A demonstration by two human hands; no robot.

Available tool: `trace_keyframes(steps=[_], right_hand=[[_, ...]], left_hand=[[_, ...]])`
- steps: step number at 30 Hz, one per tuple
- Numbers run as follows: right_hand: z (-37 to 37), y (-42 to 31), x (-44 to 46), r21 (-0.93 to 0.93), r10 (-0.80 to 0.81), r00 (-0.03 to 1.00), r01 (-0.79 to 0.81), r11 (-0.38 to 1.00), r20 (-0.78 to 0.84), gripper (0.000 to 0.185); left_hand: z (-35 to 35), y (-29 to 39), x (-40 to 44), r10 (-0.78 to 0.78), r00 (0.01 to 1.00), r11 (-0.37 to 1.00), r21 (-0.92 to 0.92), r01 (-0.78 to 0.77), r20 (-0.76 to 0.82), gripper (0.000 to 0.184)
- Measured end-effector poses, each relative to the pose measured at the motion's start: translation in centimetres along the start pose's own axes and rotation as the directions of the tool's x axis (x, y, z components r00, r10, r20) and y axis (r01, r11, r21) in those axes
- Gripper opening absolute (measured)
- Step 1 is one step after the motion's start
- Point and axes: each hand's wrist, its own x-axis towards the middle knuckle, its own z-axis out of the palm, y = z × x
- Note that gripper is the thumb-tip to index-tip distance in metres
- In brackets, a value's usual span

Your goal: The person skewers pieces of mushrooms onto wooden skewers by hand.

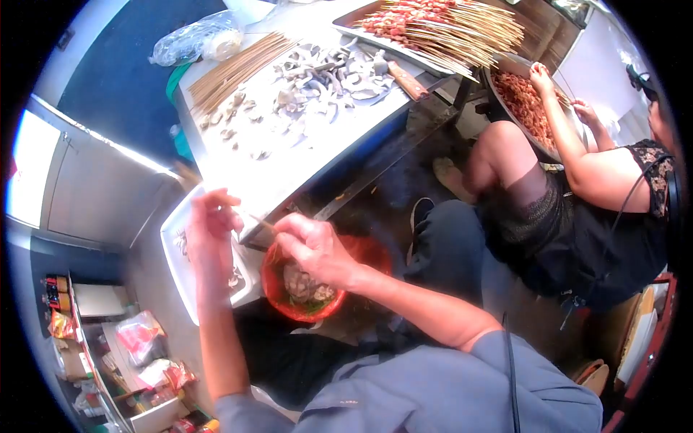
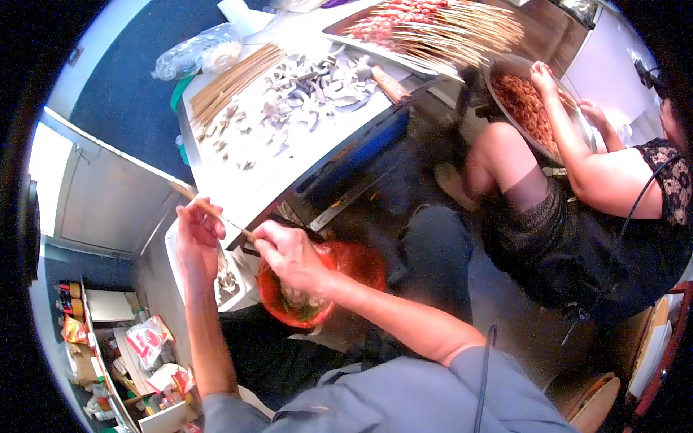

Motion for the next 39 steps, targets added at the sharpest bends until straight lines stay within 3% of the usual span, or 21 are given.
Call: trace_keyframes(steps=[3,5,7,9,11,13,14,15,17,18,20,23,24,25,27,29,32,34,35,38,39], right_hand=[[-0.7,-0.2,0.8,-0.012,-0.041,0.983,0.039,0.999,-0.178,0.014],[-1.2,-0.5,1.3,0.045,-0.018,0.977,0.028,0.999,-0.214,0.011],[-1.4,-0.2,2.0,0.058,-0.120,0.925,0.150,0.987,-0.360,0.009],[-2.0,-0.8,2.0,0.056,-0.102,0.918,0.133,0.989,-0.384,0.009],[-2.6,-1.5,1.9,0.101,-0.087,0.906,0.141,0.985,-0.415,0.008],[-3.4,-1.8,2.0,0.105,-0.082,0.898,0.141,0.984,-0.433,0.008],[-3.8,-1.9,2.1,0.106,-0.077,0.892,0.138,0.985,-0.446,0.007],[-4.2,-1.8,2.1,0.106,-0.077,0.889,0.139,0.985,-0.451,0.007],[-4.9,-1.8,2.3,0.199,-0.022,0.881,0.131,0.971,-0.472,0.008],[-5.2,-1.8,2.2,0.229,-0.013,0.885,0.135,0.964,-0.466,0.009],[-5.9,-2.0,2.1,0.254,0.005,0.893,0.123,0.959,-0.449,0.008],[-6.7,-2.3,1.8,0.325,0.047,0.909,0.100,0.940,-0.415,0.009],[-6.9,-2.4,1.7,0.367,0.067,0.916,0.091,0.926,-0.396,0.009],[-7.1,-2.5,1.7,0.368,0.069,0.916,0.090,0.925,-0.396,0.009],[-7.4,-2.7,1.6,0.388,0.111,0.916,0.052,0.920,-0.386,0.012],[-7.5,-2.4,1.6,0.409,0.117,0.918,0.053,0.911,-0.379,0.012],[-7.4,-2.0,1.5,0.433,0.118,0.921,0.059,0.900,-0.371,0.012],[-7.3,-1.9,1.5,0.436,0.115,0.923,0.061,0.898,-0.367,0.012],[-7.4,-1.9,1.6,0.435,0.115,0.924,0.060,0.899,-0.365,0.012],[-7.4,-1.7,1.7,0.432,0.117,0.926,0.054,0.900,-0.360,0.011],[-7.3,-1.6,1.7,0.427,0.120,0.926,0.048,0.903,-0.357,0.011]], left_hand=[[0.7,-0.6,3.1,0.095,0.995,0.973,0.211,-0.090,-0.012,0.031],[2.5,-0.7,5.1,0.096,0.995,0.968,0.235,-0.088,-0.022,0.019],[4.0,-1.3,7.6,0.139,0.989,0.927,0.346,-0.147,0.049,0.019],[5.8,-2.0,9.9,0.175,0.975,0.865,0.451,-0.218,0.136,0.016],[7.9,-3.1,12.1,0.296,0.927,0.698,0.612,-0.373,0.229,0.013],[10.4,-3.7,14.1,0.429,0.787,0.451,0.649,-0.612,0.443,0.015],[11.5,-4.0,14.9,0.424,0.759,0.382,0.662,-0.645,0.495,0.018],[12.2,-4.6,16.3,0.456,0.645,0.238,0.615,-0.752,0.612,0.022],[13.6,-5.3,17.9,0.399,0.553,0.095,0.567,-0.818,0.731,0.027],[13.9,-5.7,18.5,0.399,0.551,0.097,0.563,-0.821,0.733,0.027],[14.1,-6.4,19.4,0.266,0.521,-0.047,0.551,-0.833,0.811,0.027],[14.5,-5.8,19.2,0.185,0.572,-0.137,0.597,-0.790,0.799,0.027],[14.4,-5.9,19.2,0.280,0.518,-0.157,0.571,-0.806,0.808,0.024],[14.0,-5.7,19.2,0.278,0.519,-0.156,0.571,-0.806,0.808,0.024],[13.0,-5.1,19.0,0.112,0.683,-0.043,0.690,-0.723,0.722,0.021],[11.9,-4.8,19.2,0.124,0.647,-0.056,0.656,-0.753,0.752,0.020],[11.4,-4.2,18.2,0.032,0.693,-0.119,0.692,-0.712,0.720,0.023],[11.1,-4.2,17.5,0.246,0.708,0.099,0.709,-0.698,0.662,0.014],[10.8,-4.0,17.3,0.248,0.707,0.096,0.709,-0.699,0.663,0.014],[9.7,-3.1,16.0,0.170,0.916,0.710,0.599,-0.370,0.364,0.016],[9.2,-3.0,15.5,0.176,0.918,0.706,0.604,-0.370,0.357,0.016]])
